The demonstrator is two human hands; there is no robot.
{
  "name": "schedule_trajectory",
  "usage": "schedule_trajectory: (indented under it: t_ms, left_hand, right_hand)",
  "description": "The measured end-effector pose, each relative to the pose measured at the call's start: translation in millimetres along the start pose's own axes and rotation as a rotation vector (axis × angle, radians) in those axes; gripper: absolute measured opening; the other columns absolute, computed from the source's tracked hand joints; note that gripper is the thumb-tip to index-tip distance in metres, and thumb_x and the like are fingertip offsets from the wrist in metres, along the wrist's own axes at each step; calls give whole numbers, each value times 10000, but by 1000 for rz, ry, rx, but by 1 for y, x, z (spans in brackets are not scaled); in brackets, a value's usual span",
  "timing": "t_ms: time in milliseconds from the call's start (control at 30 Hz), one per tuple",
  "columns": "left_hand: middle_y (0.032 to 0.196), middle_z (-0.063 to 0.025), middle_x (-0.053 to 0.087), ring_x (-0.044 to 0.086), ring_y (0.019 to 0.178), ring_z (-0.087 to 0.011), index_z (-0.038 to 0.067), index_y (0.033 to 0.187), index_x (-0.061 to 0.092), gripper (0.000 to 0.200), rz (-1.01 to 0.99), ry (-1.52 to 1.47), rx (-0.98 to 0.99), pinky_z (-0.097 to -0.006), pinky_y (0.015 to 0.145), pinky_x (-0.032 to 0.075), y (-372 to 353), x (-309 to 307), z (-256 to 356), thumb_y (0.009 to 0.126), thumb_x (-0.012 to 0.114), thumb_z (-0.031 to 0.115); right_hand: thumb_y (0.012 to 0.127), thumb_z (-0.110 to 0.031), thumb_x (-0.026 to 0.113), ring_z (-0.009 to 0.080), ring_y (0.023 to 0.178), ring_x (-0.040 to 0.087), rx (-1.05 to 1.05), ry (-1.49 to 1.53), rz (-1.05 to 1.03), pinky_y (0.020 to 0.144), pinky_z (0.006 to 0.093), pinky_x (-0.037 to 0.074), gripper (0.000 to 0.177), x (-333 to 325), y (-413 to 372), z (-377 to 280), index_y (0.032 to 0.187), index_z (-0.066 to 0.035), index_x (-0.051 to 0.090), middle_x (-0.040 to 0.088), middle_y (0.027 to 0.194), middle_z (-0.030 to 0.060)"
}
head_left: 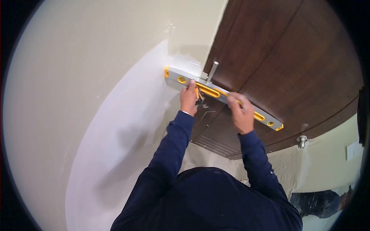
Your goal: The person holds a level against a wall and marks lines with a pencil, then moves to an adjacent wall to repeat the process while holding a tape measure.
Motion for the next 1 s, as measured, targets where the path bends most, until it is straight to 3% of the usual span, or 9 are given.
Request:
schedule_trajectory:
  t_ms: [167, 200, 233, 400, 567, 667, 767, 867, 1000]
  left_hand:
    - [999, -104, 633, 641, 884, -202, -21, 1191, 534, 397, -49, -236, -54, -339, 766, 509, 21, -11, -31, 979, 600, 308]
    - [1078, -131, 626, 637, 943, -223, -9, 1227, 510, 388, -200, 184, 248, -355, 808, 518, 38, -16, -40, 1003, 539, 307]
    - [1078, -131, 626, 637, 943, -223, -9, 1227, 510, 388, -197, 184, 251, -355, 808, 518, 35, -15, -35, 1003, 539, 307]
    - [1091, -130, 631, 638, 945, -228, 8, 1234, 511, 373, -121, -393, 6, -356, 819, 524, 8, -7, -24, 1022, 480, 313]
    - [1107, -125, 630, 636, 956, -236, 25, 1238, 514, 373, -111, -472, 21, -362, 829, 529, 17, -15, -33, 1035, 437, 328]
    - [1116, -122, 629, 635, 962, -240, 34, 1240, 515, 376, -121, -445, 52, -367, 833, 531, 19, -15, -34, 1041, 417, 337]
    - [1090, -112, 623, 624, 960, -216, 18, 1220, 521, 369, -229, -447, -60, -350, 811, 529, 0, 8, -15, 1032, 474, 332]
    - [1042, -100, 625, 621, 910, -166, -25, 1148, 543, 357, 7, -227, -37, -308, 759, 518, 6, -7, -14, 983, 612, 284]
    - [1019, -92, 626, 619, 874, -149, -34, 1136, 546, 369, 29, -151, 7, -287, 749, 515, 5, -4, -7, 978, 623, 291]
  right_hand:
    - [925, -218, 641, 237, 891, 685, -243, -101, -122, 766, 327, 530, 243, 107, 37, -39, 1092, -54, 706, 713, 984, 142]
    - [909, -206, 647, 281, 925, 691, -289, -162, -139, 778, 349, 539, 235, 123, 41, -44, 1092, -72, 710, 711, 996, 160]
    - [909, -206, 647, 281, 925, 691, -292, -160, -142, 778, 349, 539, 235, 135, 46, -44, 1092, -72, 710, 711, 996, 160]
    - [899, -224, 622, 315, 877, 669, -336, -372, -172, 767, 423, 534, 231, 175, 55, -45, 1086, -117, 704, 707, 928, 134]
    - [897, -233, 615, 303, 852, 662, -285, -512, -157, 741, 434, 529, 208, 179, 57, -42, 1050, -127, 706, 706, 884, 114]
    - [911, -280, 616, 340, 783, 664, -257, -566, -157, 717, 433, 530, 234, 171, 54, -37, 1083, -153, 709, 673, 802, 167]
    - [909, -281, 619, 335, 773, 669, -264, -584, -109, 707, 428, 532, 236, 148, 44, -30, 1068, -133, 712, 685, 821, 166]
    - [891, -236, 644, 318, 779, 679, -236, -593, -40, 678, 421, 532, 202, 117, 31, -21, 1028, -104, 713, 699, 849, 173]
    - [862, -153, 688, 327, 739, 677, -238, -611, 39, 658, 406, 530, 184, 86, 13, -25, 1032, -86, 712, 696, 828, 168]
Point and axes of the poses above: each hand's wrist, its own y-axis towards the middle knuckle, its own x-axis out of the palm, z = x × y, the point moved 9 cm from there along y, towards the middle knuckle
